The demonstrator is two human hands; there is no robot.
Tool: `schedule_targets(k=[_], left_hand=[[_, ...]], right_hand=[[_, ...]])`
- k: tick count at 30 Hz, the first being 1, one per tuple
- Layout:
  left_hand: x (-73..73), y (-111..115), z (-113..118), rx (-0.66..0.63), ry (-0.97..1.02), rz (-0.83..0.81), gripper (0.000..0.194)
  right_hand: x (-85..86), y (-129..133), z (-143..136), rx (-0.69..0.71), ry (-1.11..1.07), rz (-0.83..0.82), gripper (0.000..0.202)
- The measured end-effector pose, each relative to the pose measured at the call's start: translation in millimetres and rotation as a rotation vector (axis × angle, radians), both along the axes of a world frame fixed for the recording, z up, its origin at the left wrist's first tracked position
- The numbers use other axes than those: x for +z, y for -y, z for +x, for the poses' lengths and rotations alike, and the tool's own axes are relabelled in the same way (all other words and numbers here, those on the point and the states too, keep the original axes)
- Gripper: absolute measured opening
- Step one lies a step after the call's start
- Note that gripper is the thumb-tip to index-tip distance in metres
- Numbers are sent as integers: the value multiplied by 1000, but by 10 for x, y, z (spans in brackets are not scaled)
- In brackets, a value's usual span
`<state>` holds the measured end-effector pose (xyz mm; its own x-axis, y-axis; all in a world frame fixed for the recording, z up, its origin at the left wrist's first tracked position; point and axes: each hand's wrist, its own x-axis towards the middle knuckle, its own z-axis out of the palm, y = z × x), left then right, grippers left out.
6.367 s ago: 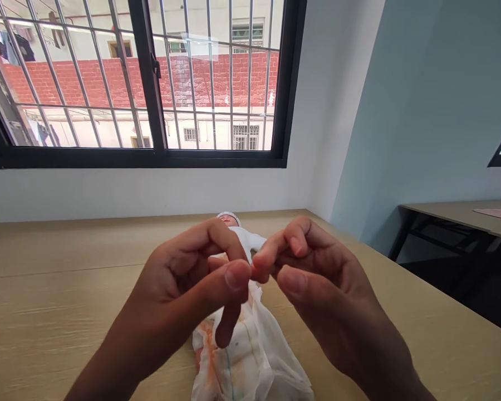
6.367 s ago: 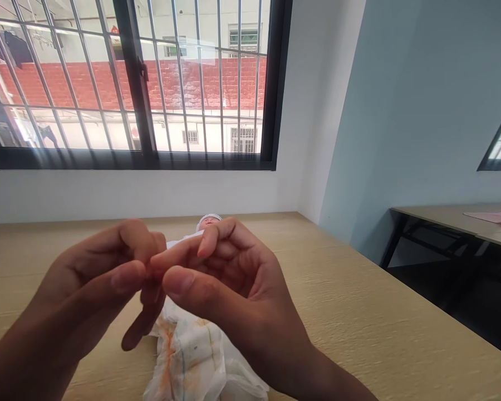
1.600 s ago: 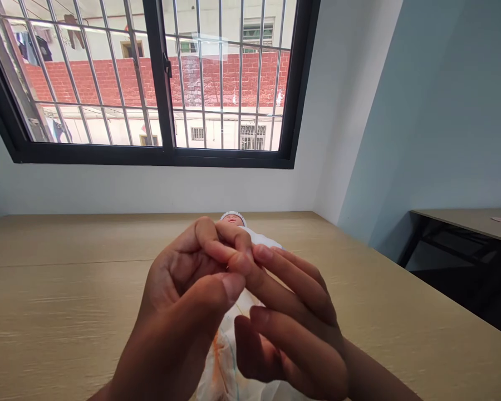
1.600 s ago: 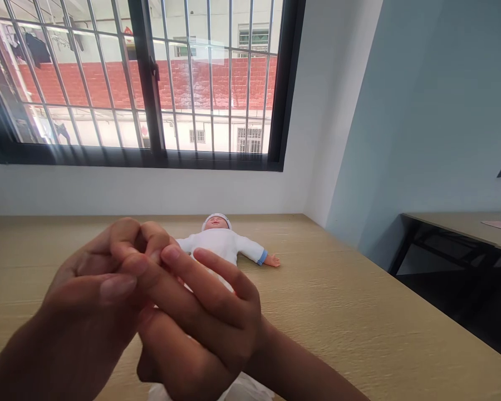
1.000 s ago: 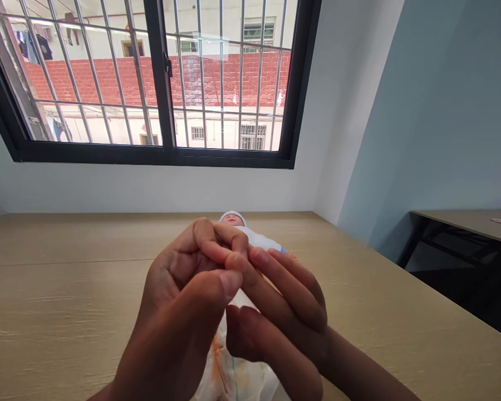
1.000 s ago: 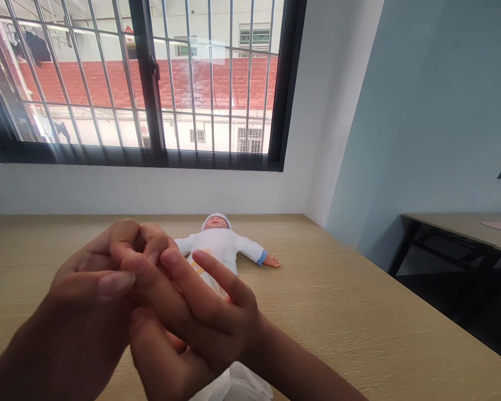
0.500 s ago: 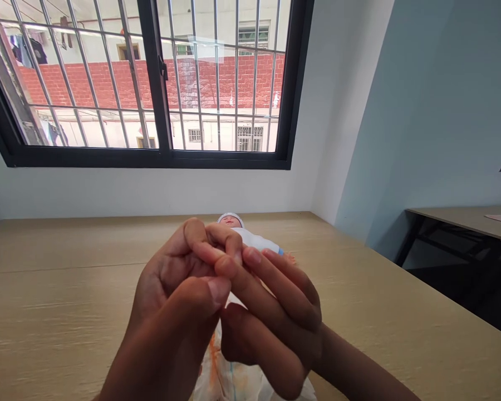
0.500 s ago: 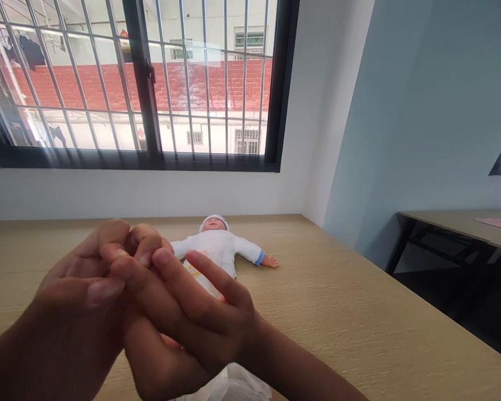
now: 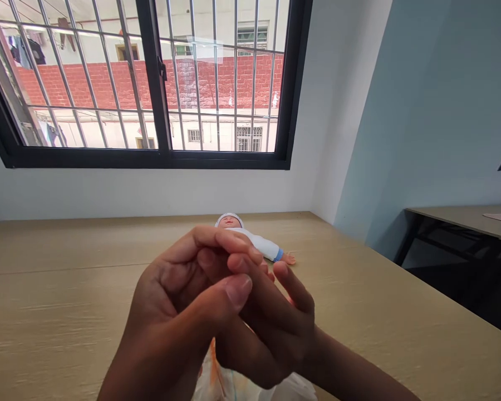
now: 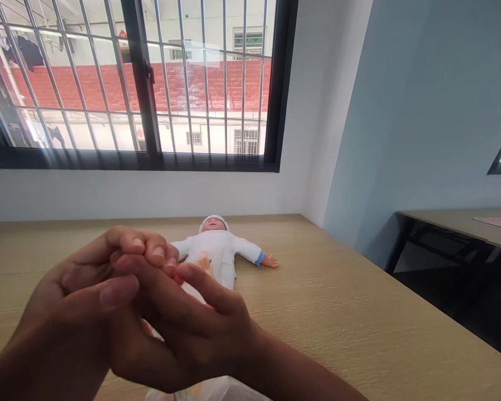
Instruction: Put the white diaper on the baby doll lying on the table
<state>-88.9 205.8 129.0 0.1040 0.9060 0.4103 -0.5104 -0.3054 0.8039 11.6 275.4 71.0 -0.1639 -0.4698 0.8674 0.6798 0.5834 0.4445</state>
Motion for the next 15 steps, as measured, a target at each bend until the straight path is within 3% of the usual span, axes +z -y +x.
schedule_targets(k=[3, 8, 12, 15], left_hand=[[3, 1, 6, 41, 34, -7, 9], [13, 4, -41, -56, 7, 4, 11], [21, -1, -26, -18, 12, 15, 12], [25, -6, -37, -10, 1, 20, 12]], right_hand=[[23, 14, 10, 6, 4, 15, 29], [32, -2, 58, 14, 43, -1, 31], [1, -27, 53, -7, 76, 3, 37], [16, 63, 76, 16, 56, -5, 30]])
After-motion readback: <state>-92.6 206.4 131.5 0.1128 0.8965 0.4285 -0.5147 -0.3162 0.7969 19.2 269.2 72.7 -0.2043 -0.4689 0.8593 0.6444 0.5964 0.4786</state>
